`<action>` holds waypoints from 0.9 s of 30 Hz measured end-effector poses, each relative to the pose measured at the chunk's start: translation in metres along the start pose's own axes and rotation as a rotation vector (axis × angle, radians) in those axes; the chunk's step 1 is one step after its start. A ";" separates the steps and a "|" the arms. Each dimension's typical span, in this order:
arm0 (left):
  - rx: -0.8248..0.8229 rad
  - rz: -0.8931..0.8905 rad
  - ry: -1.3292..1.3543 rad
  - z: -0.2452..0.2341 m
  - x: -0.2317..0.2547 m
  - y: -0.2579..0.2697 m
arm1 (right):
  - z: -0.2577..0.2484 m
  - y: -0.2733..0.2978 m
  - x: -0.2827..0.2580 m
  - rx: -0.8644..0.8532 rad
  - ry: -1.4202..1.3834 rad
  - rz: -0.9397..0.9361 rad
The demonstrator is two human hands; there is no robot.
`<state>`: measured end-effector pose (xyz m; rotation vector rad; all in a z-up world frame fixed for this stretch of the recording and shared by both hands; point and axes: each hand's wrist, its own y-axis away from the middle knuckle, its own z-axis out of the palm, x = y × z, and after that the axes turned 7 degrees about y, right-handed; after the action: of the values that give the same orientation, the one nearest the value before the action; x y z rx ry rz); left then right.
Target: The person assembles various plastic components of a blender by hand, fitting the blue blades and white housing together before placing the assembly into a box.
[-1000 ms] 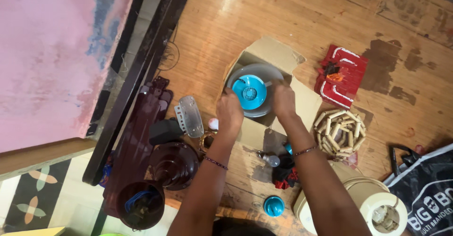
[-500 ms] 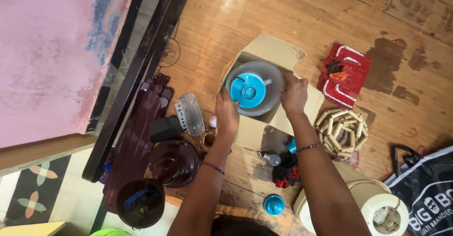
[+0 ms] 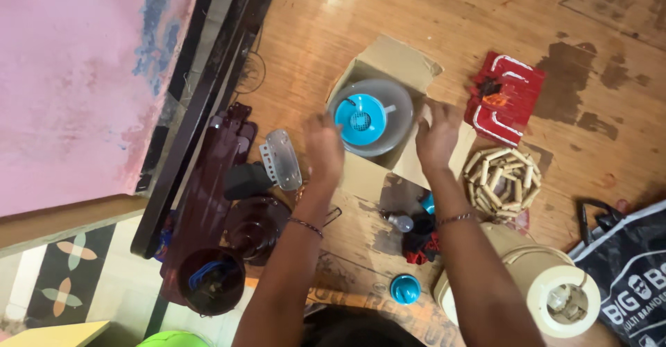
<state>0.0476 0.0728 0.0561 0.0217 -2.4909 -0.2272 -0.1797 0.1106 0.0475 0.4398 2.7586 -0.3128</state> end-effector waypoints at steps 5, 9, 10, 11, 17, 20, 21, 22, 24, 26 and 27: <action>0.228 0.055 0.276 0.027 -0.056 -0.027 | 0.023 0.050 0.016 -0.120 -0.273 0.476; -0.219 -0.199 0.357 0.055 -0.077 -0.039 | 0.047 0.072 0.022 -0.216 -0.294 0.241; -0.200 -0.227 0.330 0.058 -0.075 -0.033 | 0.050 0.075 0.022 -0.238 -0.290 0.204; -0.181 -0.255 0.302 0.059 -0.074 -0.029 | 0.050 0.076 0.023 -0.239 -0.292 0.207; -0.157 -0.020 0.350 0.052 -0.095 -0.026 | 0.035 0.064 0.022 -0.347 -0.314 0.206; -0.185 -0.126 0.370 0.034 -0.078 -0.027 | 0.018 0.064 0.025 -0.398 -0.358 0.293; -0.191 -0.128 0.369 0.023 -0.065 -0.019 | 0.011 0.071 0.029 -0.331 -0.476 0.384; 0.001 0.005 0.341 0.012 -0.051 -0.004 | 0.004 0.083 0.036 -0.261 -0.592 0.476; 0.183 0.139 0.313 -0.011 -0.020 0.029 | -0.009 0.115 0.055 -0.203 -0.626 0.515; 0.290 0.323 0.296 -0.029 0.007 0.067 | -0.020 0.157 0.077 -0.125 -0.667 0.645; 0.287 0.419 0.355 -0.032 0.019 0.085 | -0.025 0.181 0.087 -0.109 -0.670 0.746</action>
<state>0.0546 0.1497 0.1066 -0.3104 -2.0952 0.2871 -0.2044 0.3080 0.0104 1.0565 1.8009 -0.0882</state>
